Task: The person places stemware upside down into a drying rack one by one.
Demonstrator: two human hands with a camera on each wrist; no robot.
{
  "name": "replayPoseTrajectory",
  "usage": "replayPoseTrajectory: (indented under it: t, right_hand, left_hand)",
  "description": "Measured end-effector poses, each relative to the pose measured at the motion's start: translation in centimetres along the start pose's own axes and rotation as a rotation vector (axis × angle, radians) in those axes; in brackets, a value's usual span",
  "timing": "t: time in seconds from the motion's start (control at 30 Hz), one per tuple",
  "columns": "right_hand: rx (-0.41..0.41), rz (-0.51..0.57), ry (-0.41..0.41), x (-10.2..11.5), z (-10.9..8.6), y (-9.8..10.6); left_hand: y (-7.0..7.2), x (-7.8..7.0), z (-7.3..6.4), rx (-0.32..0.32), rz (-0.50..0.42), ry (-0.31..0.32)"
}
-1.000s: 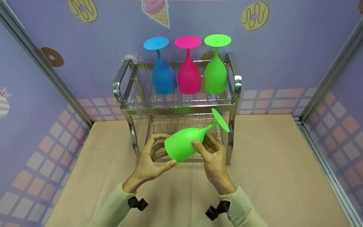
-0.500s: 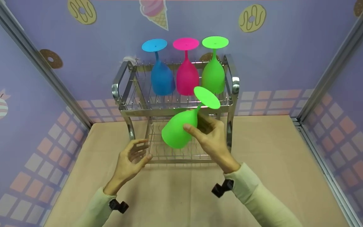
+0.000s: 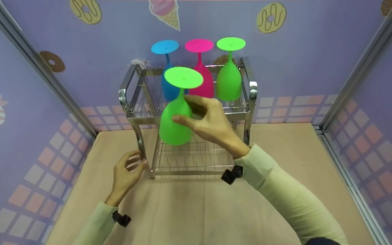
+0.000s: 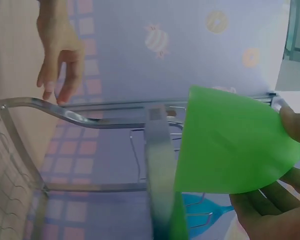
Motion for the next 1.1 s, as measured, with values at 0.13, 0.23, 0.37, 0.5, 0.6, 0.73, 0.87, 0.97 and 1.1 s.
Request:
replayPoseTrajectory:
  t: [0.13,0.23,0.37,0.5,0.6,0.73,0.87,0.97,1.1]
  right_hand:
    - [0.028,-0.056,0.008,1.4,1.6,-0.4]
    - [0.047,-0.084,0.021,2.4,2.9,-0.8]
    - [0.059,-0.088,0.032,3.9,4.7,-1.5]
    - [0.060,-0.082,0.042,5.5,6.6,-2.1]
    - [0.064,-0.090,0.066,6.4,8.0,-2.6]
    - [0.072,-0.124,0.101,7.2,9.8,-3.2]
    - [0.066,-0.148,0.076,7.4,11.6,-3.9]
    - [0.059,-0.156,0.025,7.2,13.1,-4.5]
    - [0.039,-0.203,0.008,6.7,14.7,-5.1]
  left_hand:
    - [0.1,1.4,0.4,-0.045,-0.006,0.052]
    - [-0.1,1.9,0.5,-0.047,-0.028,0.091]
    - [-0.5,2.3,0.8,-0.037,-0.070,0.114]
    - [-1.0,2.8,1.2,-0.047,-0.070,0.115]
    - [-1.3,3.2,1.4,-0.059,-0.058,0.126]
    - [-1.3,3.5,1.5,-0.060,-0.042,0.136]
    - [-1.1,3.6,1.6,-0.044,-0.025,0.132]
    - [-1.0,3.6,1.7,-0.028,-0.012,0.131]
    - [-0.9,3.6,1.9,0.001,0.005,0.122]
Point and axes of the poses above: each hand's wrist, its own z-axis towards the middle knuckle, its own y-axis out of the back of the hand, x = y × z, the point moved 2 cm from there along z, towards the middle knuckle, and after that the axes turned 2 degrees about x, right-handed, at the moved point
